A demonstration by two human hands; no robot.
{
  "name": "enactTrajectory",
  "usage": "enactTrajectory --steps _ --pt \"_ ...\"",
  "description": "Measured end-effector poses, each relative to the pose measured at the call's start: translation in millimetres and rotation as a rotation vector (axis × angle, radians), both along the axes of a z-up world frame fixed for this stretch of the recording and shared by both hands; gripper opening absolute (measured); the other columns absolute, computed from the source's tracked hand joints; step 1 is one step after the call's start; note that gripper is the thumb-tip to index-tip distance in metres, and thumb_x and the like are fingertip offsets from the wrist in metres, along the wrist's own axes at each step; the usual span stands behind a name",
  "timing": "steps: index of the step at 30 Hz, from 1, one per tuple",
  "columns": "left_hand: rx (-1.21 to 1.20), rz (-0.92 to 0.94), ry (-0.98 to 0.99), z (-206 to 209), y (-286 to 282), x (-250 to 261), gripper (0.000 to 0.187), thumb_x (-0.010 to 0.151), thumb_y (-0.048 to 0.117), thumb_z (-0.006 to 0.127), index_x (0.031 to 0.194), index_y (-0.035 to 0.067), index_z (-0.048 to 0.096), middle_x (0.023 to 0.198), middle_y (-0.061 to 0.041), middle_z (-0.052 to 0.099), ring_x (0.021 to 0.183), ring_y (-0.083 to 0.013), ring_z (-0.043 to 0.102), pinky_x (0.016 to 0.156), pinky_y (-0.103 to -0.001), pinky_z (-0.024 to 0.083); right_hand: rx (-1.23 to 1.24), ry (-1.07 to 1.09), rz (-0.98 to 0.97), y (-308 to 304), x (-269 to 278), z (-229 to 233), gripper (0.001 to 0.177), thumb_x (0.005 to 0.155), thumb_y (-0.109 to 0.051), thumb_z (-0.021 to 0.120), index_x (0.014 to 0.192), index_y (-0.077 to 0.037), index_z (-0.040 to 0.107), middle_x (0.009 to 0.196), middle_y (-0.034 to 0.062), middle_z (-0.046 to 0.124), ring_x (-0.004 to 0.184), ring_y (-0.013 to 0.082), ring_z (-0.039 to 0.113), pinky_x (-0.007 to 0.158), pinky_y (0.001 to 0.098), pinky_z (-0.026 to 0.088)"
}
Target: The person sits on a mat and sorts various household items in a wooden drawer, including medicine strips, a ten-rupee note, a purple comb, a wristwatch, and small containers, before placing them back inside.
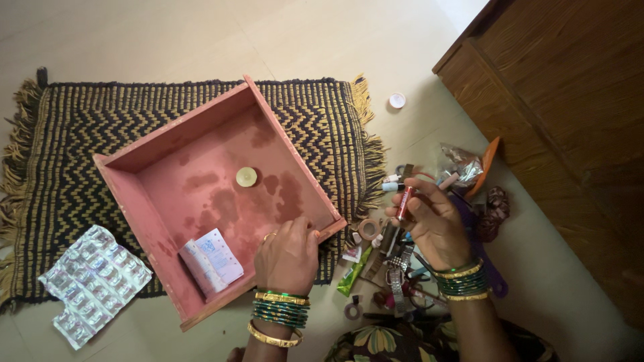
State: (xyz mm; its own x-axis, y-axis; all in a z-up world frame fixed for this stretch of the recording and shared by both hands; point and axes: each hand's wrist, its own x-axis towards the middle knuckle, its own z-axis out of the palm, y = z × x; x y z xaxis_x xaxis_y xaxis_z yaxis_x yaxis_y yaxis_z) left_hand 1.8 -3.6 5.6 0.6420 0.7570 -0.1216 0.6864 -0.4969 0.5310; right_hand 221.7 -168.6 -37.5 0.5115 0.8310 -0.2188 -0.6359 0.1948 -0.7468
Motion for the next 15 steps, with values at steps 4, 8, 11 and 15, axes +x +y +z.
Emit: enactTrajectory --steps 4,8,11,15 --pt "0.004 0.000 0.009 -0.8 -0.4 -0.2 0.018 0.090 0.028 0.065 0.098 0.012 0.066 0.093 -0.009 0.072 0.087 -0.0359 0.066 0.077 -0.051 0.050 -0.017 -0.093 0.014 6.1 -3.3 4.8 0.042 0.098 -0.001 0.064 0.138 -0.007 0.058 0.117 0.0133 0.071 0.109 0.0252 0.070 0.094 0.0394 0.058" --pt "0.004 0.003 0.006 -1.6 0.1 0.5 0.018 0.089 0.028 0.064 0.098 0.013 0.067 0.094 -0.009 0.072 0.086 -0.0358 0.067 0.077 -0.051 0.050 -0.214 -0.299 -0.047 14.8 -11.8 7.6 0.050 0.090 0.007 0.063 0.138 -0.004 0.055 0.115 0.0092 0.070 0.106 0.0222 0.071 0.093 0.0373 0.059" --pt "0.005 0.002 0.019 -2.5 -0.1 -0.1 0.018 0.090 0.028 0.064 0.098 0.013 0.067 0.094 -0.009 0.072 0.085 -0.0358 0.067 0.077 -0.051 0.050 -0.309 -0.447 -0.070 16.5 -16.8 5.7 0.049 0.091 0.009 0.062 0.138 -0.001 0.055 0.113 0.0097 0.070 0.104 0.0207 0.071 0.092 0.0345 0.059" --pt "0.004 -0.002 0.025 -2.3 0.0 0.5 0.018 0.090 0.029 0.064 0.098 0.013 0.067 0.094 -0.009 0.072 0.085 -0.0357 0.067 0.077 -0.051 0.050 -0.312 -0.501 -0.100 15.0 -19.0 1.5 0.040 0.096 0.005 0.060 0.136 0.001 0.059 0.110 0.0094 0.069 0.100 0.0192 0.072 0.087 0.0339 0.061"
